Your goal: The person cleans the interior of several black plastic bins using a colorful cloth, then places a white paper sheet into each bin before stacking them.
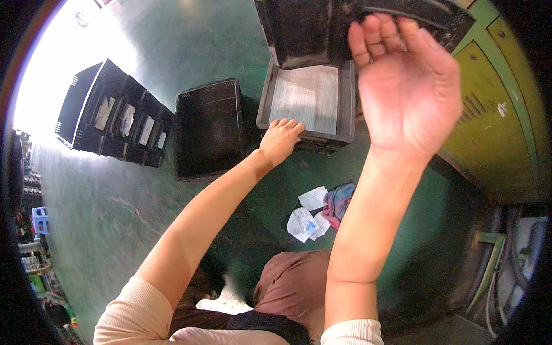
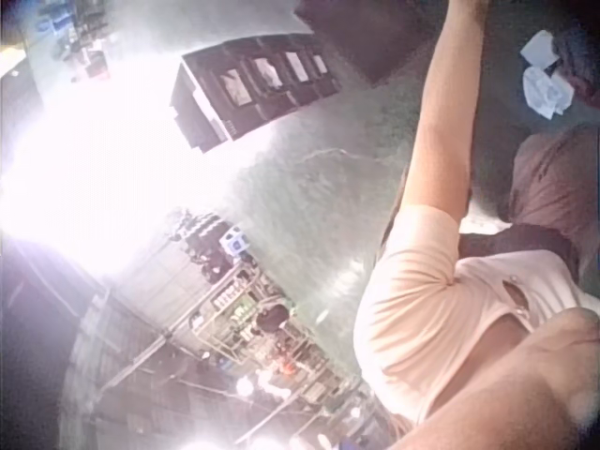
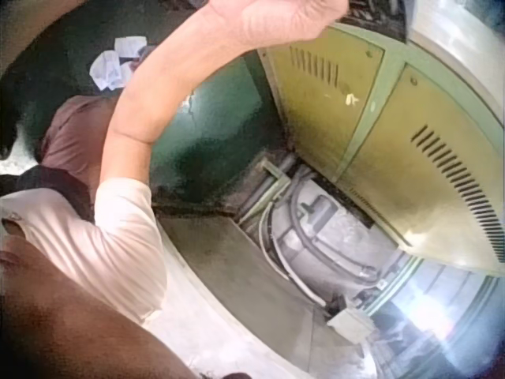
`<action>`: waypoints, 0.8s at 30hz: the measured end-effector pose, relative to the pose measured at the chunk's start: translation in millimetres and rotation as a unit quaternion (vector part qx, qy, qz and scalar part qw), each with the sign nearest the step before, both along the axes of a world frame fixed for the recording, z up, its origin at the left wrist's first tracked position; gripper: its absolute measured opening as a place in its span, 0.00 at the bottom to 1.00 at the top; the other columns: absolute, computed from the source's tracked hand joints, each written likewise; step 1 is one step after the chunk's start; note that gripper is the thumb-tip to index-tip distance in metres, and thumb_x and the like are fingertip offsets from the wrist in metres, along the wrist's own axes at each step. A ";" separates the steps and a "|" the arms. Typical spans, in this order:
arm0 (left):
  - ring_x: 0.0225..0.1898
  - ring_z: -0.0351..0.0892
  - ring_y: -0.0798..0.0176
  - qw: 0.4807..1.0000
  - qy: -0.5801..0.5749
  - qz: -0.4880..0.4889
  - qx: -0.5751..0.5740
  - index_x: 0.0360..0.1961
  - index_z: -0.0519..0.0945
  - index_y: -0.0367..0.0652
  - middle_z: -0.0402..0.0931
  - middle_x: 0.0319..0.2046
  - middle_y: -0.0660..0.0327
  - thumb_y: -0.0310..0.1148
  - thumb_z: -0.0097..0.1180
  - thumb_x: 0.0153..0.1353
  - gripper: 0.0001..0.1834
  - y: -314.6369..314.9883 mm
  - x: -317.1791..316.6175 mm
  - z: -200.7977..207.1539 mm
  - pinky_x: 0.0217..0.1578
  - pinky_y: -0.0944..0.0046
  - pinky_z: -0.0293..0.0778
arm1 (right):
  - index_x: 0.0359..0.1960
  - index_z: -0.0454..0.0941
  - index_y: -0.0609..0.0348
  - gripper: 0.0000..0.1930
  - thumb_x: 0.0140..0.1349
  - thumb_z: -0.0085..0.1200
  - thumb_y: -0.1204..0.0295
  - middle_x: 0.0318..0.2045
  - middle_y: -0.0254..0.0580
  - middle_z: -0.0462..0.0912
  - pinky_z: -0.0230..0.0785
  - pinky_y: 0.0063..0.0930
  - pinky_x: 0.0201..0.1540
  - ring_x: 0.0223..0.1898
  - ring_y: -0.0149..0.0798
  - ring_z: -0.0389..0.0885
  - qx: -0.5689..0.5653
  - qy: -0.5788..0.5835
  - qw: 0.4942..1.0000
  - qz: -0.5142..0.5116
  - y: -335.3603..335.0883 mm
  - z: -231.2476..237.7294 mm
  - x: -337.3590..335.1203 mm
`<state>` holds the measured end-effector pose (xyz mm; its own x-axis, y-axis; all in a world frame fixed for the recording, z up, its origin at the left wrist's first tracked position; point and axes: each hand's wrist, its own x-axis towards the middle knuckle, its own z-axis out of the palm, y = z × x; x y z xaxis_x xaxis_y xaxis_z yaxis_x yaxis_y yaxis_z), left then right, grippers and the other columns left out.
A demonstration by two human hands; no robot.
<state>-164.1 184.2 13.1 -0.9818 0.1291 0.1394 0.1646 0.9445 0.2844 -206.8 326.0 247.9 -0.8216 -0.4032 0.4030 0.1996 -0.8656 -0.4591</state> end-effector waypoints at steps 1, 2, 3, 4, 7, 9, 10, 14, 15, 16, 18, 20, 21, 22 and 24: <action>0.43 0.69 0.58 1.000 -0.002 -0.011 0.015 0.37 0.69 0.45 0.70 0.35 0.61 0.31 0.53 0.49 0.13 -1.6 9.3 1.4 0.45 0.57 0.62 | 0.42 0.65 0.74 0.22 0.47 0.53 0.70 0.40 0.56 0.69 0.48 0.41 0.58 0.46 0.46 0.65 -0.003 0.021 1.000 -0.015 1.0 5.3 4.0; 0.42 0.69 0.58 0.999 -0.003 -0.023 0.029 0.37 0.69 0.45 0.70 0.35 0.61 0.31 0.53 0.49 0.13 -2.7 19.2 6.3 0.44 0.57 0.62 | 0.43 0.62 0.74 0.24 0.47 0.53 0.69 0.40 0.55 0.67 0.47 0.42 0.58 0.46 0.45 0.64 0.006 0.037 0.998 0.044 3.4 16.8 12.4; 0.42 0.69 0.58 0.999 -0.010 -0.024 0.032 0.37 0.69 0.45 0.70 0.35 0.61 0.31 0.53 0.49 0.13 -3.1 30.4 5.8 0.44 0.57 0.62 | 0.43 0.62 0.74 0.24 0.47 0.53 0.69 0.40 0.55 0.67 0.47 0.42 0.58 0.46 0.45 0.64 0.009 0.030 0.999 0.043 2.7 20.3 18.0; 0.43 0.68 0.58 0.999 -0.022 -0.026 0.026 0.37 0.69 0.45 0.70 0.35 0.61 0.31 0.53 0.50 0.13 -3.5 41.9 5.0 0.44 0.57 0.62 | 0.43 0.62 0.74 0.24 0.48 0.53 0.69 0.40 0.55 0.67 0.46 0.43 0.58 0.45 0.45 0.63 0.004 0.024 0.999 0.032 0.3 22.5 23.3; 0.44 0.68 0.59 0.996 -0.058 -0.038 0.049 0.38 0.69 0.46 0.70 0.37 0.62 0.32 0.53 0.50 0.13 5.3 67.1 15.3 0.44 0.57 0.62 | 0.43 0.60 0.75 0.28 0.48 0.56 0.63 0.37 0.54 0.66 0.46 0.44 0.57 0.44 0.46 0.63 0.004 -0.009 1.000 0.007 10.3 30.1 34.0; 0.45 0.68 0.58 0.996 -0.063 -0.042 0.045 0.40 0.70 0.47 0.70 0.39 0.60 0.30 0.53 0.50 0.14 -1.9 82.5 17.7 0.46 0.57 0.62 | 0.45 0.62 0.72 0.33 0.46 0.58 0.55 0.40 0.52 0.68 0.48 0.44 0.56 0.44 0.45 0.64 -0.001 -0.060 0.998 -0.024 13.6 12.3 37.8; 0.45 0.68 0.58 0.996 -0.069 -0.040 0.045 0.40 0.70 0.47 0.70 0.39 0.60 0.30 0.53 0.50 0.14 -8.0 88.2 19.6 0.46 0.57 0.62 | 0.46 0.63 0.69 0.36 0.45 0.58 0.51 0.43 0.51 0.70 0.50 0.44 0.56 0.44 0.45 0.65 0.015 -0.106 0.992 -0.074 12.9 3.2 42.6; 0.44 0.69 0.56 0.920 0.198 0.171 0.291 0.39 0.73 0.42 0.71 0.39 0.55 0.32 0.50 0.53 0.12 -39.8 79.8 24.5 0.46 0.57 0.62 | 0.45 0.70 0.57 0.26 0.50 0.55 0.53 0.43 0.40 0.75 0.62 0.41 0.47 0.44 0.40 0.72 0.123 -0.194 0.954 -0.191 2.8 -29.1 73.8; 0.42 0.71 0.57 0.859 0.199 0.274 0.384 0.39 0.74 0.41 0.72 0.38 0.55 0.32 0.50 0.53 0.12 -51.5 80.5 16.4 0.44 0.62 0.65 | 0.45 0.70 0.55 0.25 0.50 0.55 0.54 0.44 0.38 0.75 0.63 0.40 0.47 0.45 0.39 0.72 0.155 -0.218 0.930 -0.251 -8.5 -39.7 79.9; 0.41 0.72 0.57 0.856 0.148 0.307 0.388 0.41 0.73 0.40 0.72 0.38 0.53 0.33 0.48 0.55 0.14 -65.9 80.0 -0.6 0.43 0.63 0.66 | 0.45 0.70 0.55 0.24 0.50 0.56 0.55 0.43 0.37 0.75 0.63 0.38 0.44 0.44 0.38 0.72 0.161 -0.260 0.921 -0.240 -14.3 -53.6 83.7; 0.41 0.74 0.58 0.852 0.039 0.339 0.398 0.47 0.71 0.39 0.74 0.39 0.51 0.38 0.43 0.58 0.19 -77.5 75.8 -32.2 0.42 0.64 0.67 | 0.42 0.71 0.54 0.22 0.49 0.56 0.56 0.39 0.34 0.76 0.64 0.34 0.39 0.40 0.36 0.72 0.170 -0.325 0.902 -0.228 -17.9 -84.4 90.4; 0.44 0.73 0.55 0.843 -0.002 0.300 0.447 0.47 0.72 0.42 0.74 0.41 0.50 0.40 0.44 0.57 0.19 -72.4 68.9 -36.8 0.44 0.63 0.66 | 0.36 0.71 0.51 0.18 0.48 0.57 0.56 0.32 0.30 0.74 0.61 0.28 0.30 0.32 0.32 0.70 0.175 -0.362 0.884 -0.239 -16.1 -108.8 93.1; 0.45 0.71 0.51 0.822 -0.028 0.279 0.497 0.45 0.73 0.43 0.73 0.41 0.49 0.41 0.44 0.56 0.19 -77.5 69.7 -30.4 0.46 0.60 0.66 | 0.36 0.71 0.51 0.18 0.48 0.57 0.56 0.32 0.30 0.74 0.61 0.28 0.30 0.32 0.32 0.70 0.177 -0.359 0.885 -0.237 -20.6 -121.5 95.7; 0.44 0.73 0.52 0.836 -0.039 0.261 0.482 0.44 0.75 0.46 0.74 0.39 0.51 0.42 0.44 0.56 0.18 -81.9 68.2 -31.9 0.45 0.61 0.67 | 0.35 0.71 0.51 0.17 0.48 0.57 0.56 0.30 0.29 0.74 0.60 0.27 0.29 0.31 0.31 0.69 0.158 -0.369 0.885 -0.236 -24.8 -134.6 98.0; 0.43 0.73 0.52 0.832 -0.034 0.253 0.492 0.44 0.75 0.47 0.74 0.39 0.51 0.42 0.45 0.56 0.17 -79.3 68.7 -28.4 0.44 0.61 0.68 | 0.32 0.70 0.50 0.16 0.46 0.59 0.57 0.29 0.28 0.72 0.58 0.27 0.30 0.31 0.31 0.67 0.119 -0.384 0.884 -0.239 -33.0 -158.0 107.0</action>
<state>-95.3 105.0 -15.3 -0.8855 -0.4474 -0.1256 -0.2322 0.1920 0.9535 -99.8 292.9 89.9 -0.9154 0.0655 -0.3972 0.1692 -0.8328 -0.5271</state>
